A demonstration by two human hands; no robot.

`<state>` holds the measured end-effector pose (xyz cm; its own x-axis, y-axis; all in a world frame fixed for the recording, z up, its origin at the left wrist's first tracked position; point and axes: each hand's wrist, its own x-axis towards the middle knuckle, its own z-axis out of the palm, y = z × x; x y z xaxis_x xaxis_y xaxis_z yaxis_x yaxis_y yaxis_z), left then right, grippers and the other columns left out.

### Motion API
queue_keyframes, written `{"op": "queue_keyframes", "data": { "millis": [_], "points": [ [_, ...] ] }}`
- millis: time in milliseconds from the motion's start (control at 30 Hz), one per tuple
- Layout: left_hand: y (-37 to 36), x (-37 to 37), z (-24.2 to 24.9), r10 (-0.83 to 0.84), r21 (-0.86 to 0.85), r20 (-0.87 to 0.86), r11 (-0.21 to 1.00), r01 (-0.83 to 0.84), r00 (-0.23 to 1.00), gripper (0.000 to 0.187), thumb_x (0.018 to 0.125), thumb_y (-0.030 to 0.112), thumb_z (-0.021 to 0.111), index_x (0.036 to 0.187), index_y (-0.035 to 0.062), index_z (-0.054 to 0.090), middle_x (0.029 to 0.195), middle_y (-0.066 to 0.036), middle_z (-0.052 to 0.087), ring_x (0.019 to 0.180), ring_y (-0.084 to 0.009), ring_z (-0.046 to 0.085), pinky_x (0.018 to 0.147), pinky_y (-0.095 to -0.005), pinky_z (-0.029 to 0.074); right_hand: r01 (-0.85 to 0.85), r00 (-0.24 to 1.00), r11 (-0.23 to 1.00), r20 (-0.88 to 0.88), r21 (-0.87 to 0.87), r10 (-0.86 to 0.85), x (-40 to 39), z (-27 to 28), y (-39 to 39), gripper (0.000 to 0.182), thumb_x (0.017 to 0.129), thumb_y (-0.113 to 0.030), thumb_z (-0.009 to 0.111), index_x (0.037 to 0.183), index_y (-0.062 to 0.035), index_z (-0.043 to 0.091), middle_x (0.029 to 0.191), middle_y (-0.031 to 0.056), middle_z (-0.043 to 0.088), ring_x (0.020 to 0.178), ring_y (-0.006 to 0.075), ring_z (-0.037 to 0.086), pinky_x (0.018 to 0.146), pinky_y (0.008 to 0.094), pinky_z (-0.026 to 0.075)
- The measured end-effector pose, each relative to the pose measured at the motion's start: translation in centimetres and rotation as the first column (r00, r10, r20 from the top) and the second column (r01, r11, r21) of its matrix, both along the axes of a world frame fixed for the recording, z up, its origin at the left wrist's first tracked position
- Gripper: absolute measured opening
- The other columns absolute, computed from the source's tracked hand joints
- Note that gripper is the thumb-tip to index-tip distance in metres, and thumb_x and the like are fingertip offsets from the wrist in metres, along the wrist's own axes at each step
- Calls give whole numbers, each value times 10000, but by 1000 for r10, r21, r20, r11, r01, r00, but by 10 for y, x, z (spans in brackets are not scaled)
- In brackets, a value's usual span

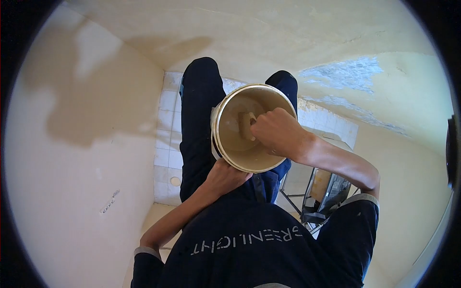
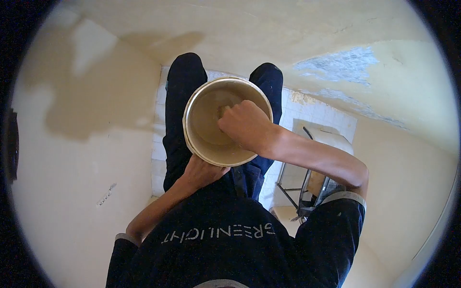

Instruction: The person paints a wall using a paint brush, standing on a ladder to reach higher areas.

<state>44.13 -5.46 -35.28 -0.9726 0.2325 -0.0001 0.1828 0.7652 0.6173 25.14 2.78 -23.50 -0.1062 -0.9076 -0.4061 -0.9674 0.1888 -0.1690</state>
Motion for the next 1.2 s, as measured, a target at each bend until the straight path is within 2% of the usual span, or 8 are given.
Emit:
{"op": "queue_keyframes", "data": {
  "millis": [300, 367, 600, 867, 933, 1033, 1100, 1200],
  "points": [
    [-2, -3, 1, -6, -14, 13, 1000, 6, 1000, 361, 779, 274, 683, 1093, 107, 623, 1100, -91, 629, 1033, -278, 587, 931, -467, 427, 8, 1000, 1000, 4, 20, -8, 0, -13, -1, 55, 620, -73, 709, 626, -65, 654, 630, 109, 639, 634, 242, 660, 532, 340, 493],
    [-1, -8, 0, 43, 6, -199, 999, -43, 979, 204, 745, 253, 690, 861, 85, 682, 847, -64, 666, 754, -235, 650, 662, -350, 525, 18, 1000, 999, 10, 41, -19, 1, -14, -2, 40, 638, -84, 700, 643, -76, 661, 637, 92, 648, 643, 236, 665, 536, 335, 499],
    [1, -13, 16, 43, -34, -146, 998, -48, 988, 295, 741, 248, 706, 1000, 109, 682, 984, -73, 670, 921, -256, 636, 811, -392, 501, 41, 998, 998, -55, 55, -38, 5, -25, 2, 52, 666, -113, 689, 699, -77, 675, 716, 91, 662, 673, 227, 673, 554, 336, 511],
    [-2, -10, 15, 51, -45, -104, 997, -56, 993, 315, 751, 243, 696, 1031, 102, 668, 1015, -89, 657, 949, -268, 626, 845, -413, 487, 74, 992, 997, 103, 14, -75, -6, 3, 15, 133, 661, -84, 686, 786, -50, 657, 738, 129, 655, 693, 276, 666, 554, 357, 507],
    [-3, -13, 16, 8, -47, -153, 999, -15, 988, 326, 761, 250, 686, 1043, 92, 659, 1040, -90, 648, 957, -271, 622, 857, -420, 481, 159, 978, 977, 109, 142, -175, -10, 31, 18, 251, 696, -76, 671, 939, -43, 618, 750, 148, 648, 689, 286, 660, 576, 375, 510],
    [-3, -13, 16, 2, -21, -126, 1000, -4, 992, 326, 771, 255, 676, 1047, 83, 655, 1056, -97, 642, 976, -271, 615, 876, -428, 471, 294, 950, 952, 81, 88, -301, -9, 37, 38, 175, 744, -123, 661, 882, -25, 618, 725, 126, 659, 686, 293, 662, 582, 381, 518],
    [-3, -13, 15, 10, -28, -123, 1000, -14, 992, 325, 774, 255, 672, 1049, 82, 653, 1056, -97, 642, 982, -268, 613, 886, -429, 466, 449, 883, 893, 134, 39, -450, -11, 44, 50, 280, 780, -89, 643, 1036, -44, 538, 656, 140, 628, 649, 301, 649, 553, 387, 496],
    [-3, -11, 13, 10, -24, -117, 1000, -12, 993, 321, 780, 251, 666, 1052, 81, 652, 1054, -96, 644, 993, -262, 609, 902, -430, 456, 544, 809, 820, 373, -180, -455, -14, 47, 72, 196, 794, -138, 659, 914, -16, 564, 689, 141, 638, 623, 342, 629, 530, 402, 477]
  ]
}}
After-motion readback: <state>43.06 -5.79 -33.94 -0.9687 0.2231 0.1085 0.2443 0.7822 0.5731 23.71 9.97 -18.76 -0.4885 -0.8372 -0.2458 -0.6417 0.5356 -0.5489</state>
